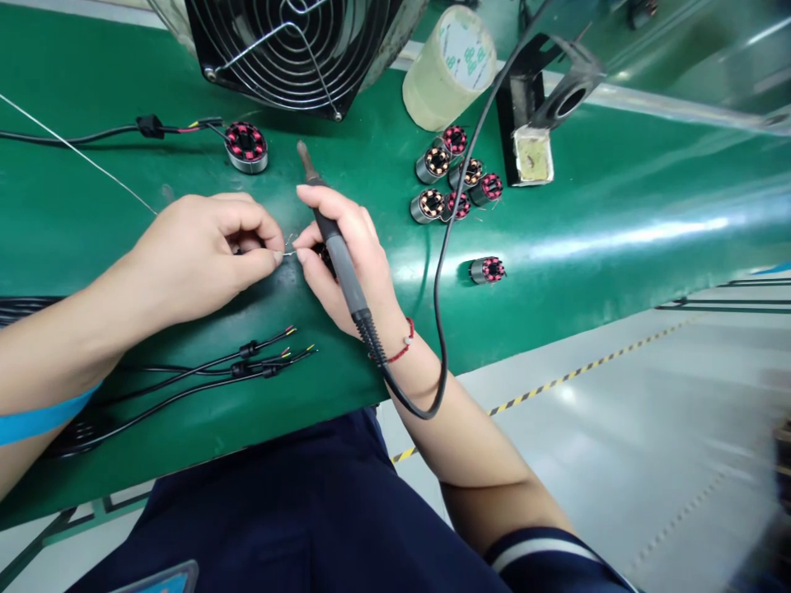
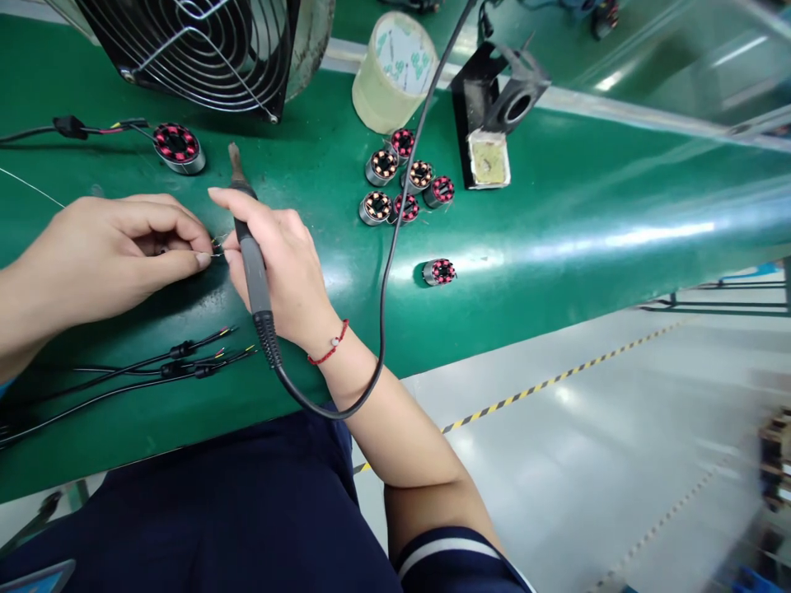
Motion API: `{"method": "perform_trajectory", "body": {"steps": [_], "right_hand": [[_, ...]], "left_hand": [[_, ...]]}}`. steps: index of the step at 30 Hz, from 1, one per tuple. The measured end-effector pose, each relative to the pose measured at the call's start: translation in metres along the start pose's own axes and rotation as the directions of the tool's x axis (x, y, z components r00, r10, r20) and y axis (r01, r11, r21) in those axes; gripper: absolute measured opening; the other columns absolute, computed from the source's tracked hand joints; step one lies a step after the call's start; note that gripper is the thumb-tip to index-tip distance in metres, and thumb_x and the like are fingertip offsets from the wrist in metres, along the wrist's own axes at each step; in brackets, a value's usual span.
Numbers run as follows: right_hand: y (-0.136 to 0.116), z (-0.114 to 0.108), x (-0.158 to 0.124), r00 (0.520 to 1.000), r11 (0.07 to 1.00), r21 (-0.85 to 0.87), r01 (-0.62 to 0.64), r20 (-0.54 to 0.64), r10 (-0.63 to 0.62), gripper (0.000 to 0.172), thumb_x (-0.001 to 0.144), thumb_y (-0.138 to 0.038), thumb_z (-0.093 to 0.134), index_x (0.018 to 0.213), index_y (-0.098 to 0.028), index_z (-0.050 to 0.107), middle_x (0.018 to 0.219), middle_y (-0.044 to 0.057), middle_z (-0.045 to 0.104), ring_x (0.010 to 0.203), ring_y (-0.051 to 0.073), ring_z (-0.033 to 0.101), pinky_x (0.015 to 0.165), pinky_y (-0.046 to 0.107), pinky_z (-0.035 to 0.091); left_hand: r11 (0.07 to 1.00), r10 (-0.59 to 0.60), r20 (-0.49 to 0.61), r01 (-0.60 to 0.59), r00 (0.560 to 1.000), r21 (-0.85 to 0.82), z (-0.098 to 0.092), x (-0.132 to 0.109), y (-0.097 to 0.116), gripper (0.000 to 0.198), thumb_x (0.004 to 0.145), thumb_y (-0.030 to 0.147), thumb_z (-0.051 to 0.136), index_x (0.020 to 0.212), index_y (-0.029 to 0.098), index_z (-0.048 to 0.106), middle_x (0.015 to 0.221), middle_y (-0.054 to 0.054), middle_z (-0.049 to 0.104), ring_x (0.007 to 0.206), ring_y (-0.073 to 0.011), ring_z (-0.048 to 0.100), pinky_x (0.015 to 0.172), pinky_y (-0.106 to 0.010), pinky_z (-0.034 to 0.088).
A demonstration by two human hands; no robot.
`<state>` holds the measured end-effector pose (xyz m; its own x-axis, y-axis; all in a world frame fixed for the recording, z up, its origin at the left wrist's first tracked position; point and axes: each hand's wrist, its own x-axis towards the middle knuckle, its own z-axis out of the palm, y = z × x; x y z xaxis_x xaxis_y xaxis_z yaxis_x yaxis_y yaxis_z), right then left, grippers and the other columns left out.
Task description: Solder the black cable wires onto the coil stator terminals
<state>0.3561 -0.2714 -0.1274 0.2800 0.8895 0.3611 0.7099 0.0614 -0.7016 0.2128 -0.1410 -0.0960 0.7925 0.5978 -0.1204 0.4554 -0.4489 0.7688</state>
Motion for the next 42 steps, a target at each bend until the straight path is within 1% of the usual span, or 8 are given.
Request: {"method": "perform_trajectory", "body": {"steps": [4,8,11,14,24,29,38,42], "right_hand": [[-0.008,-0.014,-0.008,0.998,0.997,0.035,-0.065,-0.025,0.065,0.034,0.103,-0.022,0.051,0.135,-0.030,0.054,0.111,0.000,0.079,0.116,0.019,0.072,0.112,0.040,0.056],[-0.017,-0.022,-0.025,0.974,0.988,0.145,-0.048,-0.211,0.078,0.024,0.106,-0.031,0.052,0.129,-0.033,0.061,0.128,0.000,0.075,0.091,0.017,0.078,0.090,0.039,0.067],[-0.020,-0.018,-0.041,0.934,0.995,0.097,-0.026,-0.352,0.059,0.017,0.103,-0.037,0.058,0.119,-0.032,0.064,0.104,0.001,0.077,0.072,0.017,0.075,0.068,0.038,0.068],[-0.021,-0.013,-0.054,0.902,0.995,0.093,-0.034,-0.427,0.071,0.016,0.103,-0.042,0.057,0.112,-0.029,0.061,0.089,0.001,0.073,0.063,0.016,0.074,0.057,0.032,0.065],[-0.021,-0.017,-0.061,0.904,0.973,0.205,-0.107,-0.388,0.181,0.017,0.100,-0.049,0.062,0.105,-0.033,0.065,0.086,0.000,0.076,0.050,0.017,0.069,0.048,0.036,0.062],[-0.020,-0.015,-0.060,0.901,0.971,0.226,-0.074,-0.403,0.162,0.019,0.100,-0.049,0.063,0.103,-0.030,0.066,0.085,-0.002,0.074,0.046,0.012,0.064,0.045,0.030,0.059],[-0.019,-0.015,-0.061,0.892,0.971,0.225,-0.078,-0.419,0.169,0.020,0.103,-0.048,0.062,0.107,-0.028,0.064,0.087,-0.003,0.072,0.057,0.010,0.070,0.054,0.025,0.061],[-0.018,-0.013,-0.060,0.899,0.974,0.223,-0.049,-0.416,0.140,0.022,0.102,-0.048,0.063,0.106,-0.026,0.065,0.088,-0.004,0.072,0.053,0.010,0.067,0.048,0.025,0.058]], "left_hand": [[1.000,-0.022,0.016,0.022,1.000,-0.014,0.002,0.001,-0.001,0.025,0.074,0.044,0.058,0.071,0.022,0.070,0.078,0.000,0.068,0.067,-0.0133,0.058,0.066,-0.029,0.043],[0.999,-0.023,0.040,0.025,0.999,-0.040,0.004,0.001,-0.001,0.023,0.074,0.042,0.059,0.068,0.022,0.069,0.077,0.000,0.067,0.066,-0.0128,0.058,0.065,-0.030,0.045],[0.998,-0.048,0.030,0.050,0.998,-0.048,0.006,0.000,0.001,0.021,0.074,0.041,0.059,0.067,0.023,0.067,0.078,0.000,0.068,0.065,-0.0135,0.058,0.064,-0.031,0.046],[0.996,-0.075,0.019,0.076,0.997,-0.052,0.007,0.000,0.003,0.024,0.075,0.043,0.060,0.067,0.022,0.067,0.079,-0.002,0.068,0.068,-0.0143,0.059,0.066,-0.031,0.046],[0.997,-0.077,0.005,0.078,0.997,-0.020,0.008,-0.002,0.003,0.023,0.078,0.041,0.060,0.069,0.022,0.067,0.081,-0.002,0.070,0.069,-0.0145,0.059,0.068,-0.033,0.044],[0.996,-0.091,0.001,0.091,0.996,-0.018,0.008,-0.002,0.004,0.023,0.078,0.041,0.060,0.071,0.021,0.069,0.081,-0.001,0.070,0.069,-0.0139,0.059,0.067,-0.032,0.043],[0.995,-0.084,-0.033,0.082,0.996,-0.064,0.011,-0.002,0.001,0.023,0.076,0.043,0.061,0.068,0.022,0.069,0.080,-0.001,0.070,0.070,-0.0135,0.061,0.067,-0.032,0.042],[0.993,-0.097,-0.030,0.095,0.995,-0.070,0.011,-0.003,0.002,0.022,0.075,0.043,0.062,0.069,0.022,0.069,0.080,-0.001,0.069,0.069,-0.0137,0.059,0.068,-0.032,0.042]]}}
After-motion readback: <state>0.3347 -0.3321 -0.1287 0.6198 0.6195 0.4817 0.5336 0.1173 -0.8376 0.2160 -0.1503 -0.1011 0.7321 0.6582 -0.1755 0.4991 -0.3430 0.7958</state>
